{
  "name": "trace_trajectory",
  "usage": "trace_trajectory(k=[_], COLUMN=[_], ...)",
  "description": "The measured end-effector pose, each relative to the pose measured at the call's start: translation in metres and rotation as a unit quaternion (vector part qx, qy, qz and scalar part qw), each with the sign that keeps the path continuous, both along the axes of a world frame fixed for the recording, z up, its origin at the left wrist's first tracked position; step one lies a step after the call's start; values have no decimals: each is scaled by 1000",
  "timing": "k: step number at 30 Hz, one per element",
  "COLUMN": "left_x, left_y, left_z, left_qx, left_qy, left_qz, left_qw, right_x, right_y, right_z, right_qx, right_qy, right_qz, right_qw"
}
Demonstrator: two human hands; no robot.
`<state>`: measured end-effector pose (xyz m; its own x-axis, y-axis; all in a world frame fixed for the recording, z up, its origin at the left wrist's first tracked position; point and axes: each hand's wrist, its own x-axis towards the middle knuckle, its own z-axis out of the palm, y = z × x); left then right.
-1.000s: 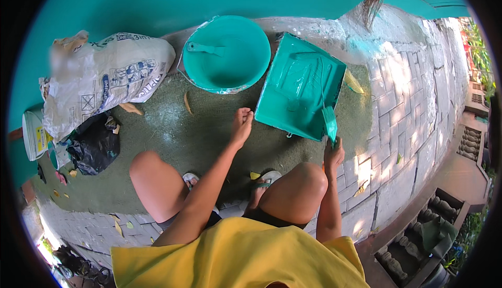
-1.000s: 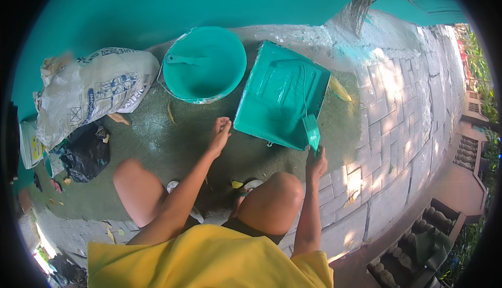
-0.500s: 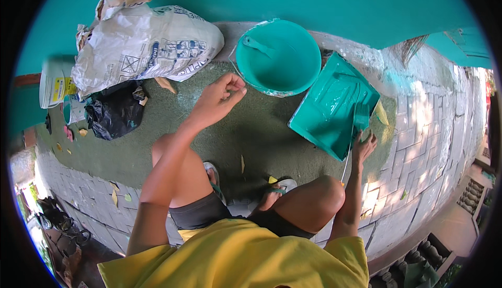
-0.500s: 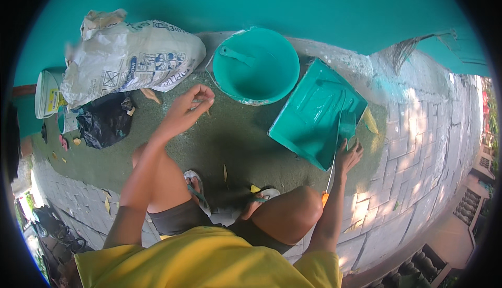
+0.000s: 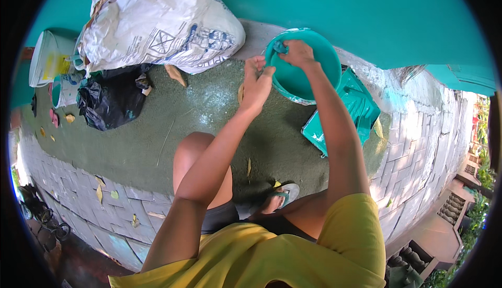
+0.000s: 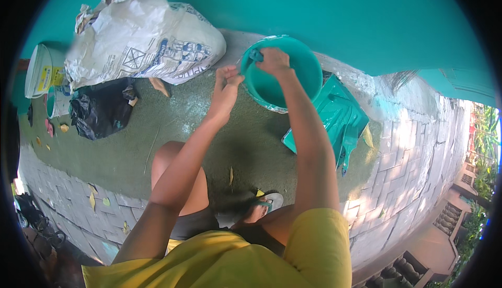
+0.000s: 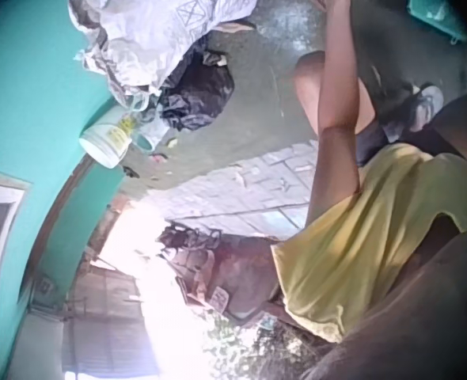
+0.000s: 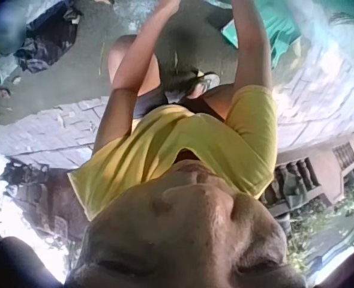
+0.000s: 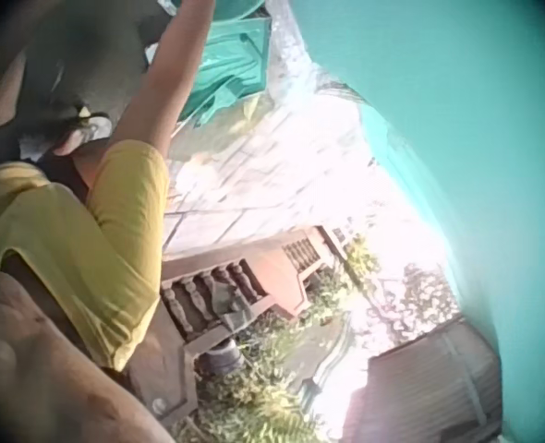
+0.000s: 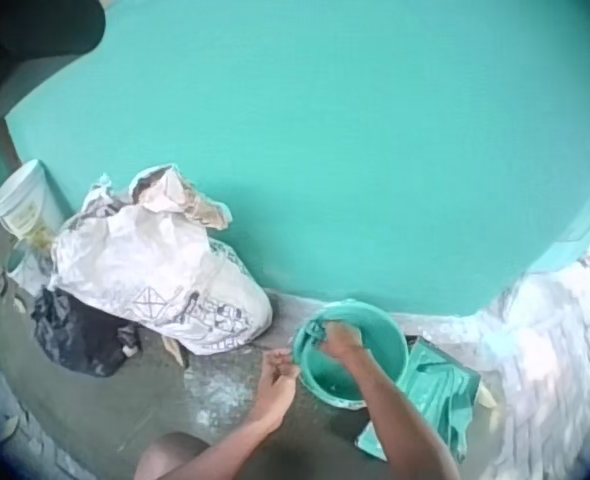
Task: The person prepares green paint in a tray, dips a roller and a brush into the paint, and then carries the tray into a room.
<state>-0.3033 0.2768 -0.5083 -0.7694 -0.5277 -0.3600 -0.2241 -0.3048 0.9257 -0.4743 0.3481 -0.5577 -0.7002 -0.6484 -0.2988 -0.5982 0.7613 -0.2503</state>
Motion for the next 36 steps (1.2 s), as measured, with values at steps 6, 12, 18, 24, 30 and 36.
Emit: trace_trajectory(k=[6, 12, 18, 24, 30, 36], left_x=[10, 14, 23, 24, 10, -5], left_y=[-35, -50, -58, -61, -31, -9], left_z=[8, 12, 24, 19, -23, -26], left_qx=[-14, 8, 7, 26, 235, 355], left_qy=[50, 60, 51, 24, -123, -99], left_qz=[38, 51, 50, 19, -38, -46], left_qw=[998, 997, 997, 999, 963, 929], right_x=[-24, 20, 22, 2, 42, 55], right_y=[70, 100, 47, 79, 101, 71], right_z=[46, 23, 35, 6, 14, 29], right_qx=[80, -153, -140, -147, -75, -192], right_qy=[-125, -63, -7, 113, 55, -13], right_qz=[-7, 61, 22, -36, 5, -86], right_qw=[989, 984, 990, 982, 996, 977])
